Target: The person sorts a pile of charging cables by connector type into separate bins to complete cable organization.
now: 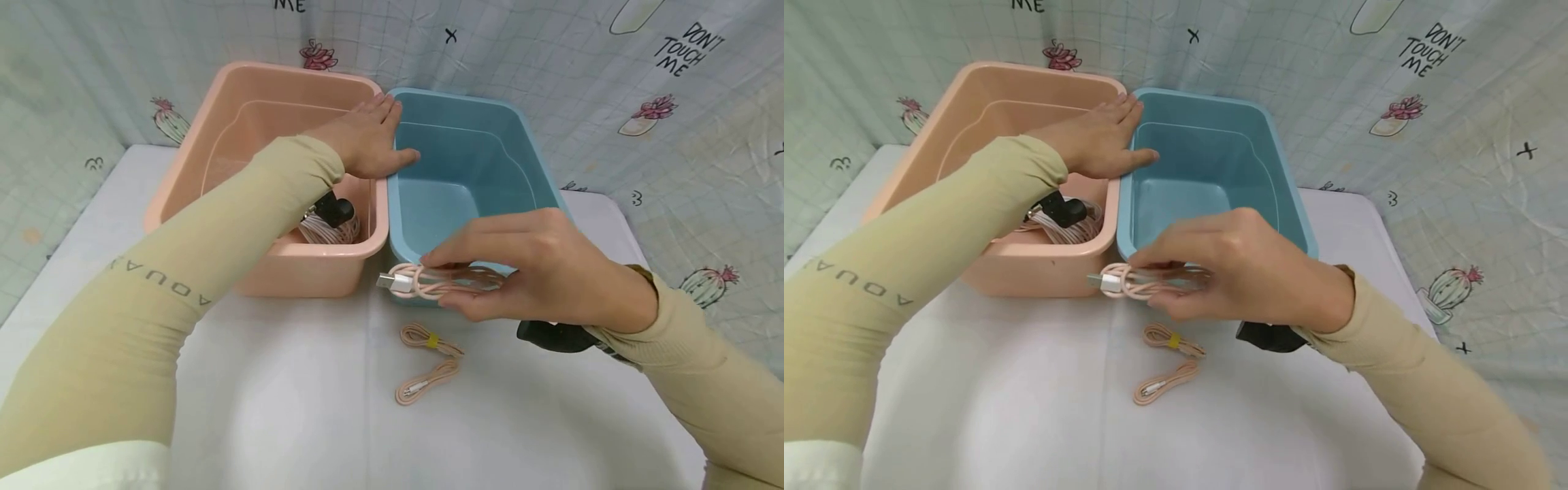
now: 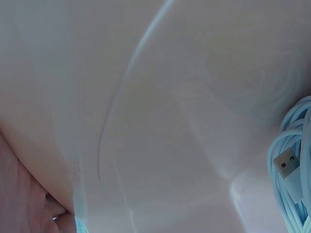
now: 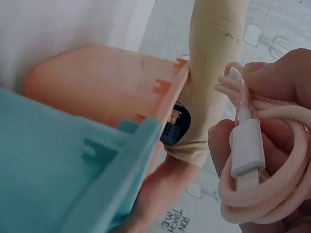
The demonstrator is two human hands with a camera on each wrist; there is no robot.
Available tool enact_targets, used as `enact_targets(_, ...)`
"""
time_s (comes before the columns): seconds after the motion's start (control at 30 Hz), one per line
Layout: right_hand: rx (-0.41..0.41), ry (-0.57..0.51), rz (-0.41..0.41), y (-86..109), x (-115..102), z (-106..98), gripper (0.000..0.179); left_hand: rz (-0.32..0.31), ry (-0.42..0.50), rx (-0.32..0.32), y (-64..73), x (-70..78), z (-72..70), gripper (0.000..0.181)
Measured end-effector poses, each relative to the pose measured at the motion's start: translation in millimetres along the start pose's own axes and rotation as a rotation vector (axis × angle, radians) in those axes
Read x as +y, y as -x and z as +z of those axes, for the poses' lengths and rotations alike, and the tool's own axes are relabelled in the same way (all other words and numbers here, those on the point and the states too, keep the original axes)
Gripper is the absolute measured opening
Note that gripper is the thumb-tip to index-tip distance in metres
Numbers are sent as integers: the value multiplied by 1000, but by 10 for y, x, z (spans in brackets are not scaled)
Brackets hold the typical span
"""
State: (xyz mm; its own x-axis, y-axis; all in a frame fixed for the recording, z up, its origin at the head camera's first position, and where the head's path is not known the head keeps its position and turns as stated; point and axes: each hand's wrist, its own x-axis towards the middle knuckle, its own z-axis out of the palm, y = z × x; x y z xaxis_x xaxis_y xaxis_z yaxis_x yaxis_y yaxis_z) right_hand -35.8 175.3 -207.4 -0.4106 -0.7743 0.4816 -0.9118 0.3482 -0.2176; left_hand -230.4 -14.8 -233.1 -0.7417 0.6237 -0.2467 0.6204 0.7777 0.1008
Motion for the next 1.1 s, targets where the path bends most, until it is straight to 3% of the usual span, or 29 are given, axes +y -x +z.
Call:
enact_targets(0.4,13,-49,114,-148,159,-267,29,25,3,27,0,14,24,92)
enact_targets(0.7,57,-47,325,-227,336,-398,30,23,-8,36,-7,7,19,89)
enact_targets(1.1,108,69,497,-213,725,-426,30,12,16,49,-5,1,38,93)
